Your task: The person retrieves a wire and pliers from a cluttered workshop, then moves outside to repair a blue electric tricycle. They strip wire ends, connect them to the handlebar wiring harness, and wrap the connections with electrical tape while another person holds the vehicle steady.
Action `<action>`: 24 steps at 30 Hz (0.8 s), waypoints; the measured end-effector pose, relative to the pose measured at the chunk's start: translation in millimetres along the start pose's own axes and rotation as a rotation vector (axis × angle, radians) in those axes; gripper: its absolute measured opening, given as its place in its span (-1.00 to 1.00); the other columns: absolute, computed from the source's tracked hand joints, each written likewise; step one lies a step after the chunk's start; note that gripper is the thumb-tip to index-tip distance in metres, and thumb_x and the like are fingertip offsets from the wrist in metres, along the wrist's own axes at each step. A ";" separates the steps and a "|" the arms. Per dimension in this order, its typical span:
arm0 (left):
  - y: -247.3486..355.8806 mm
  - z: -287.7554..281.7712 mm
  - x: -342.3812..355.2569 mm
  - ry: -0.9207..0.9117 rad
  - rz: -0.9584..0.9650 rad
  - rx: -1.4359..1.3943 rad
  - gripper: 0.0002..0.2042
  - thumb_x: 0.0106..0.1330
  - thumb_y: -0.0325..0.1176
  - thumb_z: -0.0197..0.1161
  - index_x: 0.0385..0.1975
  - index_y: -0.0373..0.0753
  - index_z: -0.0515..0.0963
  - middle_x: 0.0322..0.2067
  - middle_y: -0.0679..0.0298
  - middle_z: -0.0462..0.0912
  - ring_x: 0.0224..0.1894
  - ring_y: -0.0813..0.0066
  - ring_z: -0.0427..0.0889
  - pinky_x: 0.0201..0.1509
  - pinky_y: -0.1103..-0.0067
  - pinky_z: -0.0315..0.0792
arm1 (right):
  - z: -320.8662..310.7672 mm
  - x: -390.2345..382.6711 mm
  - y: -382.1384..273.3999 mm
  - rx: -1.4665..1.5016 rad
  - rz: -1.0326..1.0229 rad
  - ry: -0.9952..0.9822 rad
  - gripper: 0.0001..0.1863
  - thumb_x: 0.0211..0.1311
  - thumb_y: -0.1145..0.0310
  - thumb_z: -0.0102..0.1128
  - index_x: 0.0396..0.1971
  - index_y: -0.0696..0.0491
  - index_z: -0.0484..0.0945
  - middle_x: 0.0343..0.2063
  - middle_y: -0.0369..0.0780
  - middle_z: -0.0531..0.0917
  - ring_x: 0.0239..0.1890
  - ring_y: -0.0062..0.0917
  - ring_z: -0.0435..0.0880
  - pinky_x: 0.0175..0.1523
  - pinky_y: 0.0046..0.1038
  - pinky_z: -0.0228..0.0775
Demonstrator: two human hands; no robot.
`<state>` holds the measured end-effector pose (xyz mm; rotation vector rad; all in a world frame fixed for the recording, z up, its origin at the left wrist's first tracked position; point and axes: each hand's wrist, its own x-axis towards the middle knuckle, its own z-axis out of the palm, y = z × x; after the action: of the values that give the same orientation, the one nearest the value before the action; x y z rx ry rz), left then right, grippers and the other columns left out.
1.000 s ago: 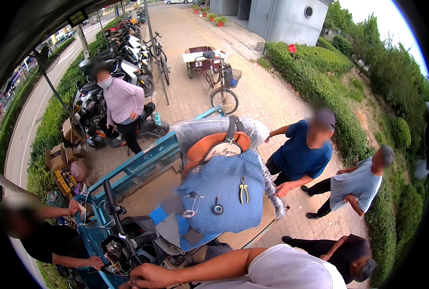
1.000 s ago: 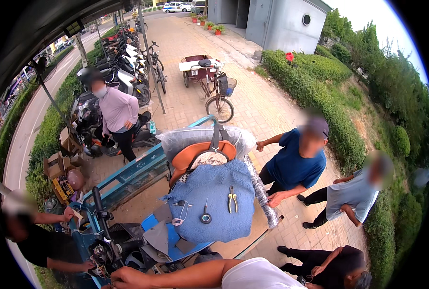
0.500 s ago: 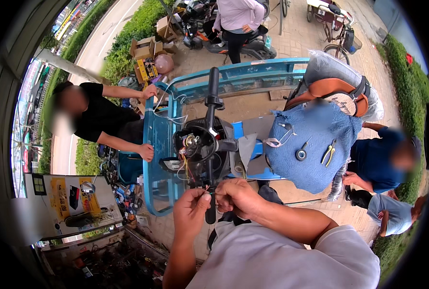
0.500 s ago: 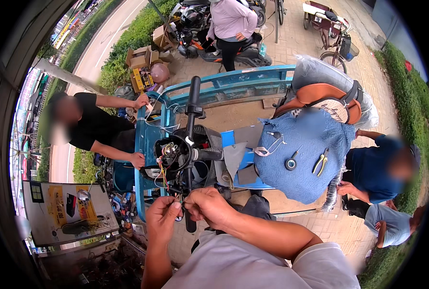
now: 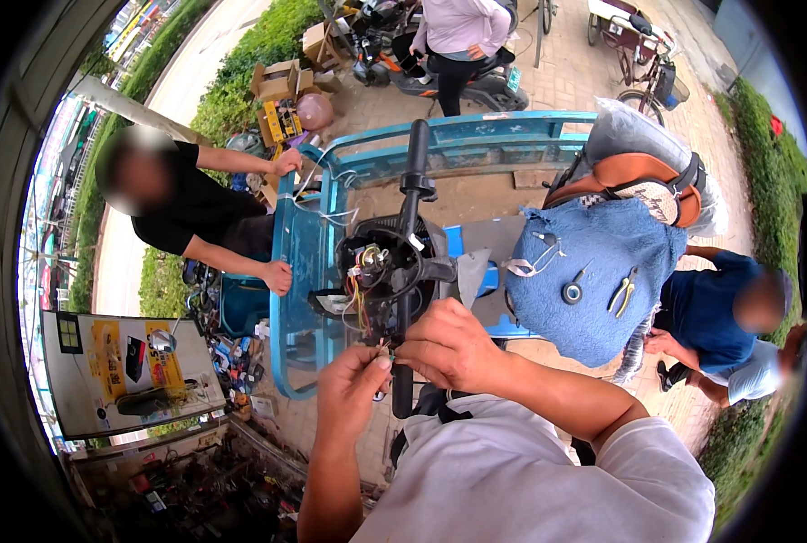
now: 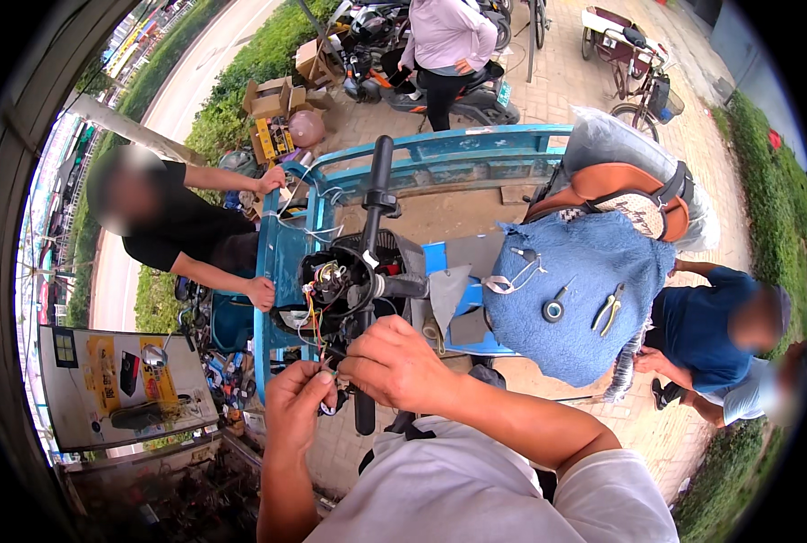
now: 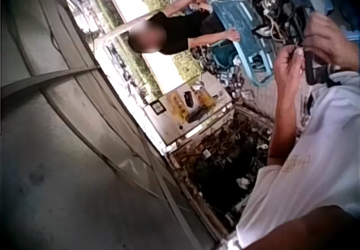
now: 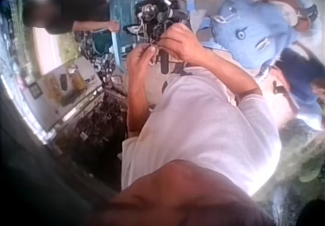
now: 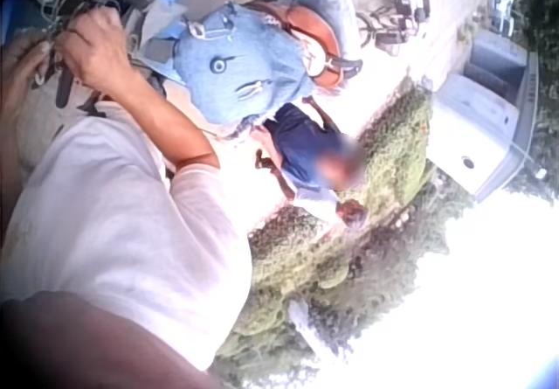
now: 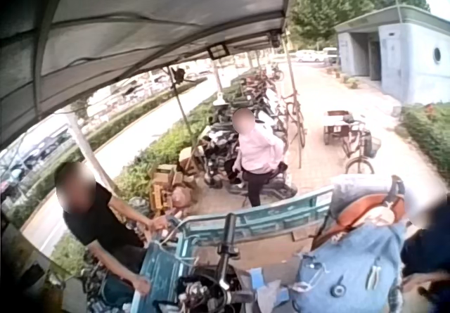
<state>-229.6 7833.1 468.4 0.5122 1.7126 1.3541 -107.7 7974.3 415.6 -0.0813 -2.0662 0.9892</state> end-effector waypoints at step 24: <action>-8.5 -4.5 3.5 0.012 0.054 0.041 -0.85 0.29 -0.42 0.21 -0.27 -0.38 0.50 -0.46 0.38 0.53 -0.44 0.72 0.42 -0.34 0.75 0.31 | 15.2 -7.5 -14.5 0.340 0.475 -0.008 -0.90 0.22 0.38 0.15 -0.42 0.09 0.55 -0.61 -0.30 0.46 -0.58 -0.50 0.44 -0.47 -0.47 0.23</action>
<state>-233.5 7830.5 459.3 0.5779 1.7511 1.3646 -109.5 7952.2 415.1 -0.4042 -1.8930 1.6179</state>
